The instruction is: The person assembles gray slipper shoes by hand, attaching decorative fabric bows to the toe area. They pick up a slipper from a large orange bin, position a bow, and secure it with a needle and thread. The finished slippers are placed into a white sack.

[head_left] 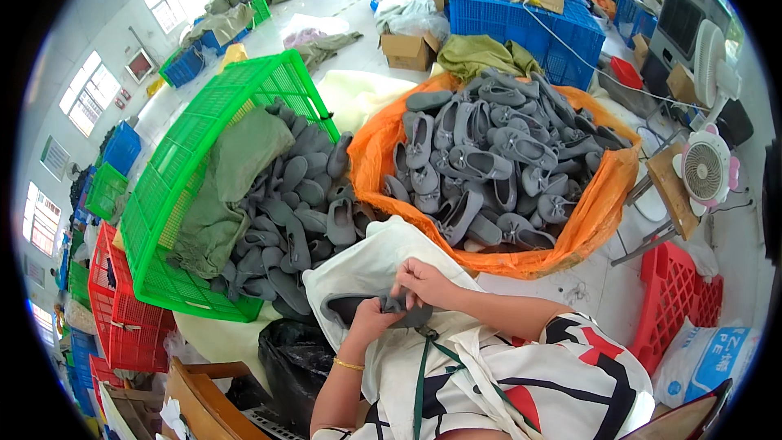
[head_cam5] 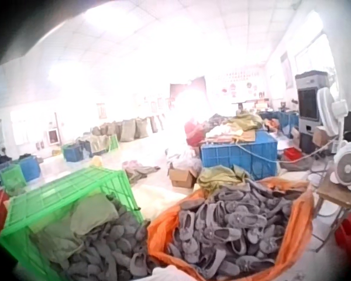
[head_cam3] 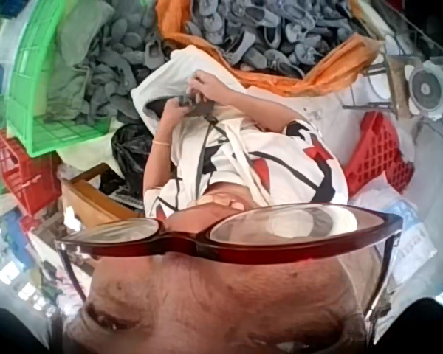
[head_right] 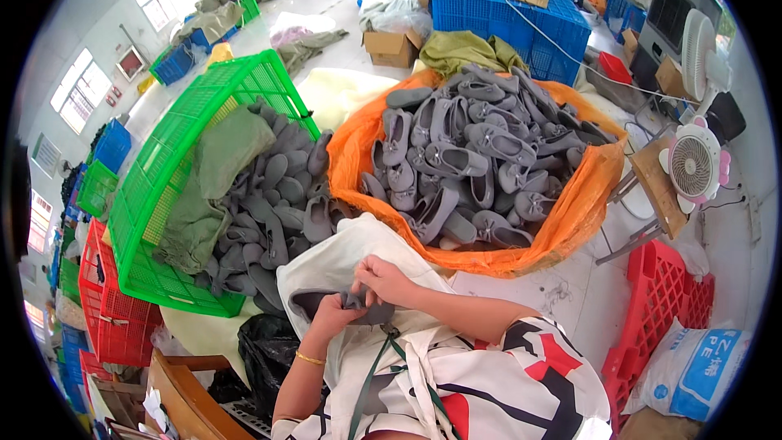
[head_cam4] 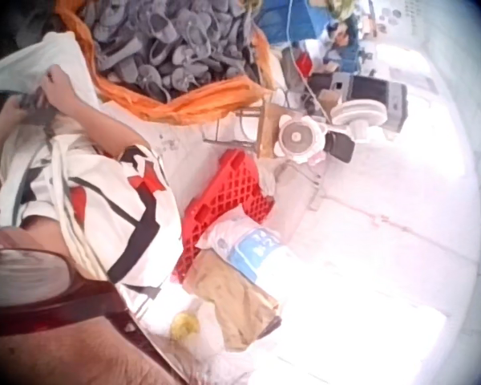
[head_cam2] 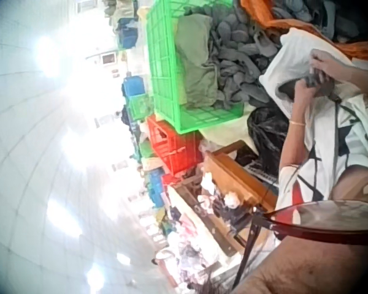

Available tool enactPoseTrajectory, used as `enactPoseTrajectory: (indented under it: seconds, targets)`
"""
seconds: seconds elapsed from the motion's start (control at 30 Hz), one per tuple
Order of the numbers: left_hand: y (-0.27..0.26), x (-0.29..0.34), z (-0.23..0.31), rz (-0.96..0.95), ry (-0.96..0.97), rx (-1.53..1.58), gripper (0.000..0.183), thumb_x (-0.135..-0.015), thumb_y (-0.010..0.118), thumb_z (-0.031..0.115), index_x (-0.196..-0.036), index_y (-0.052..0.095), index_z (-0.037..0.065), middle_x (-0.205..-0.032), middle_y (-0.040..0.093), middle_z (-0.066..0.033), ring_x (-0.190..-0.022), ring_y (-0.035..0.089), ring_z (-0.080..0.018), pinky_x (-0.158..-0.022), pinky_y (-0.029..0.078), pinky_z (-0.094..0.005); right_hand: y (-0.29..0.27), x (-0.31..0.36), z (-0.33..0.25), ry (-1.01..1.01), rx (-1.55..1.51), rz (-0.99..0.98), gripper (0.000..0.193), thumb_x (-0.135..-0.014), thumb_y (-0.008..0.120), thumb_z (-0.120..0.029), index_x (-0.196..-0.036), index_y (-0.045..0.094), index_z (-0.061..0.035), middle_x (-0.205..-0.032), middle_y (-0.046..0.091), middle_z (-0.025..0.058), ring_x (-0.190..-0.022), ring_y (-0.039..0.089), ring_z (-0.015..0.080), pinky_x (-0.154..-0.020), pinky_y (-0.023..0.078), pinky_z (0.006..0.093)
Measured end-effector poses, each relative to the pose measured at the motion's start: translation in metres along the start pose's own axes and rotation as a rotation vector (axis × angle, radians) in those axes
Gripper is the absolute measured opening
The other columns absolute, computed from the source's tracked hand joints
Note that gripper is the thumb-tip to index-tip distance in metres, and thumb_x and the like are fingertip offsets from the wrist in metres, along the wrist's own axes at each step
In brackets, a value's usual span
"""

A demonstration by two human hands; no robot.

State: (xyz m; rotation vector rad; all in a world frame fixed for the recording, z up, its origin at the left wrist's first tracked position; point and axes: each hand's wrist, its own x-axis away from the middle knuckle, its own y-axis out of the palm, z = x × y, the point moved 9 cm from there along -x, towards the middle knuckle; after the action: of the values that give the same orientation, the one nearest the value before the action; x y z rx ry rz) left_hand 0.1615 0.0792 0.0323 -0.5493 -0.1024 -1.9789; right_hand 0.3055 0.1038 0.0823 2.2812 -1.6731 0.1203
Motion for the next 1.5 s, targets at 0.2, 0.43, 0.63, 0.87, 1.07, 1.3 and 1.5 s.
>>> enactPoseTrajectory:
  seconds: [0.2,0.43,0.63,0.87,1.07,1.3,1.5]
  targets:
    - [0.001,-0.008,0.022,-0.049,0.123,-0.449,0.026,-0.073,0.078,0.02,-0.083,0.068,-0.002,-0.075,0.067,-0.0109,-0.067,0.061,-0.0189,-0.064,0.049,-0.0328,-0.018,0.004,0.028,0.188,-0.512,-0.042,0.016,-0.099,0.055,-0.025,-0.09,0.049,-0.0136,-0.068,0.057,-0.0003,-0.056,0.055,0.0114,-0.049,0.044,0.0243]
    - [0.016,-0.006,0.006,-0.132,0.002,-0.617,0.038,-0.071,0.08,0.028,-0.075,0.063,-0.005,-0.069,0.063,-0.0193,-0.065,0.064,-0.0295,-0.064,0.05,-0.0393,-0.152,-0.01,0.038,0.036,-1.095,0.388,0.025,-0.097,0.059,-0.024,-0.077,0.045,-0.0174,-0.056,0.036,-0.0073,-0.048,0.035,0.0077,-0.044,0.031,0.0226]
    - [0.013,-0.02,-0.03,-0.122,0.038,-0.519,0.038,-0.071,0.08,0.028,-0.077,0.064,-0.005,-0.071,0.065,-0.0191,-0.065,0.063,-0.0274,-0.063,0.049,-0.0371,-0.191,0.002,0.044,-0.044,-1.15,0.519,0.025,-0.098,0.058,-0.022,-0.077,0.045,-0.0181,-0.057,0.037,-0.0083,-0.049,0.035,0.0072,-0.045,0.031,0.023]
    - [0.014,-0.017,-0.02,-0.111,0.069,-0.455,0.034,-0.073,0.079,0.027,-0.081,0.066,-0.003,-0.075,0.067,-0.0194,-0.068,0.064,-0.0298,-0.064,0.05,-0.0384,-0.202,0.004,0.064,-0.01,-1.112,0.616,0.025,-0.097,0.059,-0.023,-0.076,0.045,-0.0179,-0.058,0.037,-0.0082,-0.05,0.038,0.008,-0.046,0.032,0.0238]
    - [0.024,0.027,0.051,0.274,0.484,-0.95,0.023,-0.075,0.072,0.021,-0.085,0.058,0.006,-0.085,0.06,-0.0141,-0.084,0.061,-0.0348,-0.069,0.049,-0.0466,-0.212,0.011,0.055,-0.112,-0.994,0.626,0.036,-0.096,0.058,-0.022,-0.064,0.043,-0.0179,-0.052,0.039,-0.0044,-0.045,0.04,0.0124,-0.042,0.033,0.0276]
    - [0.04,0.065,0.056,0.54,0.633,-1.04,0.035,-0.075,0.074,0.019,-0.105,0.061,0.008,-0.084,0.059,-0.0047,-0.075,0.06,-0.0231,-0.06,0.05,-0.035,-0.225,0.019,0.076,-0.046,-1.022,0.633,0.021,-0.097,0.058,-0.016,-0.079,0.048,-0.0144,-0.06,0.038,-0.0067,-0.051,0.038,0.0072,-0.047,0.035,0.0234]
    - [0.021,0.041,-0.021,0.372,0.116,0.165,0.02,-0.089,0.07,0.018,-0.104,0.063,0.005,-0.085,0.065,-0.0003,-0.071,0.059,-0.0095,-0.06,0.049,-0.026,-0.227,0.017,0.078,-0.048,-0.935,0.656,0.019,-0.097,0.059,-0.014,-0.081,0.049,-0.0117,-0.064,0.038,-0.0053,-0.055,0.036,0.0084,-0.052,0.035,0.0233]
